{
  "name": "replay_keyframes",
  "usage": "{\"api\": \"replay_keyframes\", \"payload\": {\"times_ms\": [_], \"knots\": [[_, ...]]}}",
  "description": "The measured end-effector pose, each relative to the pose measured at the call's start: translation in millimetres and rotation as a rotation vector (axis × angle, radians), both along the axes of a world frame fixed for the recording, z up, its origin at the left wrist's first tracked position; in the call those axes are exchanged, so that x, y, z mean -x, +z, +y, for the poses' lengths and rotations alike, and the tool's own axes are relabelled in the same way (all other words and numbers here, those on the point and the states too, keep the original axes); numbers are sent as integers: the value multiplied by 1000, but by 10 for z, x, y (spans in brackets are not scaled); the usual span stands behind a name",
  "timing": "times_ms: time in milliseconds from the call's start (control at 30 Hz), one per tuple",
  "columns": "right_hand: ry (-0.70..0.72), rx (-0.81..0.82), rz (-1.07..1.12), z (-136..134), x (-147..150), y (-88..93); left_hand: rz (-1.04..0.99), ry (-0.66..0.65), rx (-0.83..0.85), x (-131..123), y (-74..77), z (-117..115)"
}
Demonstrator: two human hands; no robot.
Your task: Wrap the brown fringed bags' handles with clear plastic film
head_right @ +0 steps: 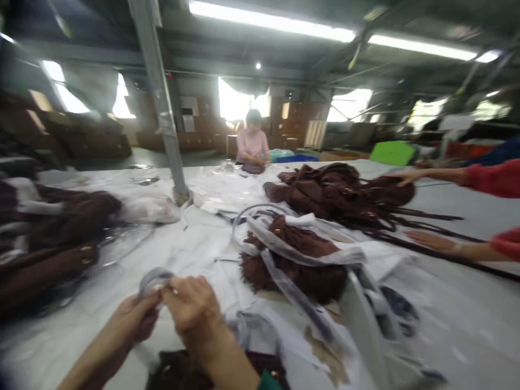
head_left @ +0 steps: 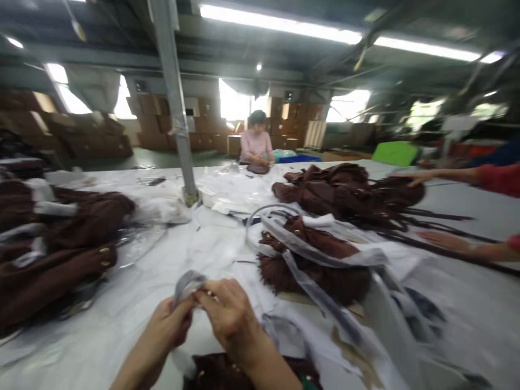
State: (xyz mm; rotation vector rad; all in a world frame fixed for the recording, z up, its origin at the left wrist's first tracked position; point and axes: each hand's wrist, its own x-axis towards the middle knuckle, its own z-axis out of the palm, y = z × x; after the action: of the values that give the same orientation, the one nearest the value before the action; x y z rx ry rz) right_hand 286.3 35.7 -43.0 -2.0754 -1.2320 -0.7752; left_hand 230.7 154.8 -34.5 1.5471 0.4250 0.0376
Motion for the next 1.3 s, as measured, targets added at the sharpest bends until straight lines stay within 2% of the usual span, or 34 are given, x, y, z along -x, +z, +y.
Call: {"api": "replay_keyframes", "payload": {"times_ms": [67, 133, 200, 333, 433, 500, 600, 800, 933, 1067, 1167, 1300], "knots": [[-7, -117, 4, 23, -41, -30, -6, -27, 115, -37, 22, 158], [-30, -188, 28, -11, -81, -66, -53, -77, 190, -80, 24, 182], [-64, -225, 77, -45, -106, -98, -93, -77, 184, -109, 13, 144], [-155, -247, 158, -47, -137, -147, -153, 49, 121, -148, -40, 98], [-189, -242, 234, -23, -151, -169, -201, 76, 131, -172, -100, 88], [-175, -232, 316, -15, -150, -172, -226, 85, 56, -173, -135, 61], [-167, -232, 437, -18, -138, -160, -288, 87, -155, -156, -165, 8], [-135, -334, 729, -9, -132, -172, -316, -54, -431, -151, -237, 46], [-57, -462, 980, 11, -156, -208, -325, -67, -558, -135, -255, 42], [110, -638, 1330, 33, -173, -215, -248, -43, -633, -74, -146, -73], [241, -774, 1542, 34, -175, -168, -242, -40, -566, -52, -45, -148], [363, -915, 1710, -14, -189, -81, -232, -59, -395, -62, 17, -188]]}}
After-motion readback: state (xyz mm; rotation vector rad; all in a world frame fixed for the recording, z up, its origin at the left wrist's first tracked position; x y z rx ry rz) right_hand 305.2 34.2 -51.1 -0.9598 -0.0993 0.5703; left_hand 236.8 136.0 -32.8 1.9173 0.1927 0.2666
